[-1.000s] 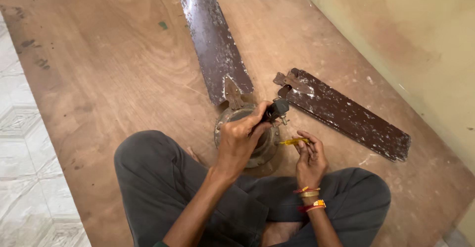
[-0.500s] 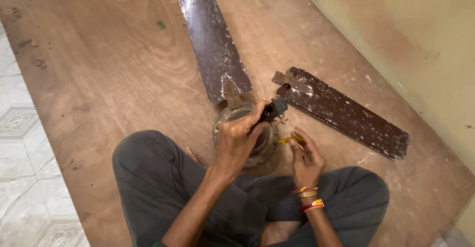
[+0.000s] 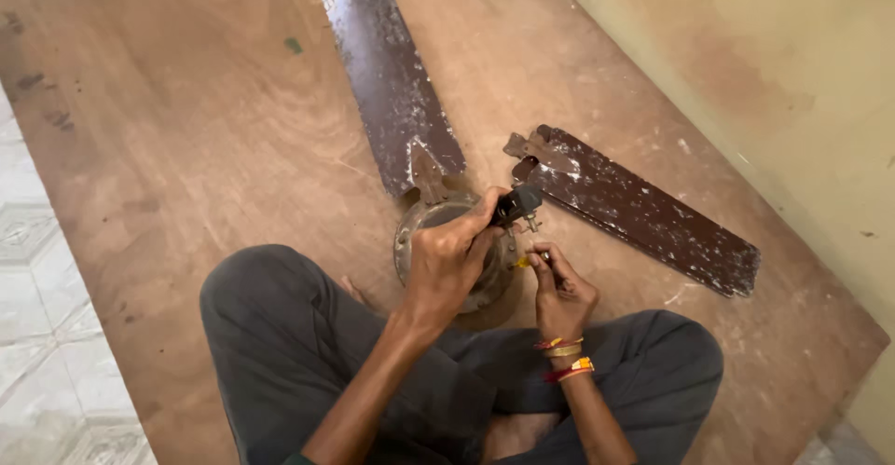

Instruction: The person sits on the floor and attaches three fan blades to a ceiling fan motor housing using a screwdriver. They secure each blade one by one, tightening the screws to hold them in place.

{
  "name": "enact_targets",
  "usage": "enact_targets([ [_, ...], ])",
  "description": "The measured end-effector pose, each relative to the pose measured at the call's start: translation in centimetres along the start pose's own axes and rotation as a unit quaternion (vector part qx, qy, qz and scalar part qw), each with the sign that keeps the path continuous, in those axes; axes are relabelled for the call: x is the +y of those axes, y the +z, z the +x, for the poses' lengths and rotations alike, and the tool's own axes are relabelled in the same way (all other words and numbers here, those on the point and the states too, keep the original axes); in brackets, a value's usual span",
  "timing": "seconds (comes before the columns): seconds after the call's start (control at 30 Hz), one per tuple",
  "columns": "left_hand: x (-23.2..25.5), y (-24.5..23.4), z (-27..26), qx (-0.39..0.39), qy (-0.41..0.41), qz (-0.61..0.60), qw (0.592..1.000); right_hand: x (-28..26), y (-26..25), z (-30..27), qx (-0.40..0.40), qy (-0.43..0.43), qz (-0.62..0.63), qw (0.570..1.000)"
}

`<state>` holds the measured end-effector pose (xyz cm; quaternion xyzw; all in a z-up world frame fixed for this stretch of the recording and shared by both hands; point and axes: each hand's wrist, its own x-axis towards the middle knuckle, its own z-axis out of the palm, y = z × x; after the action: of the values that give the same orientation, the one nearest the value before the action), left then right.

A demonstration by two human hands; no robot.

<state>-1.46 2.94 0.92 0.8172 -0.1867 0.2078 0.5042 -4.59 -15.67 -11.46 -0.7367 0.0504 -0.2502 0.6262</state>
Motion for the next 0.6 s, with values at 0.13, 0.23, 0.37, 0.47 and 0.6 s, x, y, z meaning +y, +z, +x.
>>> enact_targets([
  [0.13, -0.3, 0.2, 0.4, 0.040, 0.045, 0.008, 0.998, -0.5, -1.5, 1.5, -0.092, 0.035, -0.003, 0.995],
  [0.23, -0.2, 0.4, 0.0, 0.035, 0.032, 0.008, 0.999, -1.7, -2.5, 2.6, -0.126, 0.005, -0.038, 0.991],
  [0.37, -0.1, 0.3, -0.3, 0.037, 0.014, 0.017, 0.999, -4.0, -3.3, 4.6, -0.218, -0.013, -0.396, 0.892],
  [0.47, -0.1, 0.1, -0.5, 0.041, -0.005, 0.013, 0.999, -4.4, -2.2, 6.3, -0.316, 0.017, -0.534, 0.784],
  [0.6, 0.3, 0.2, -0.6, 0.078, 0.052, 0.000, 0.996, -3.0, 0.7, 8.0, -0.374, 0.101, -0.565, 0.728],
])
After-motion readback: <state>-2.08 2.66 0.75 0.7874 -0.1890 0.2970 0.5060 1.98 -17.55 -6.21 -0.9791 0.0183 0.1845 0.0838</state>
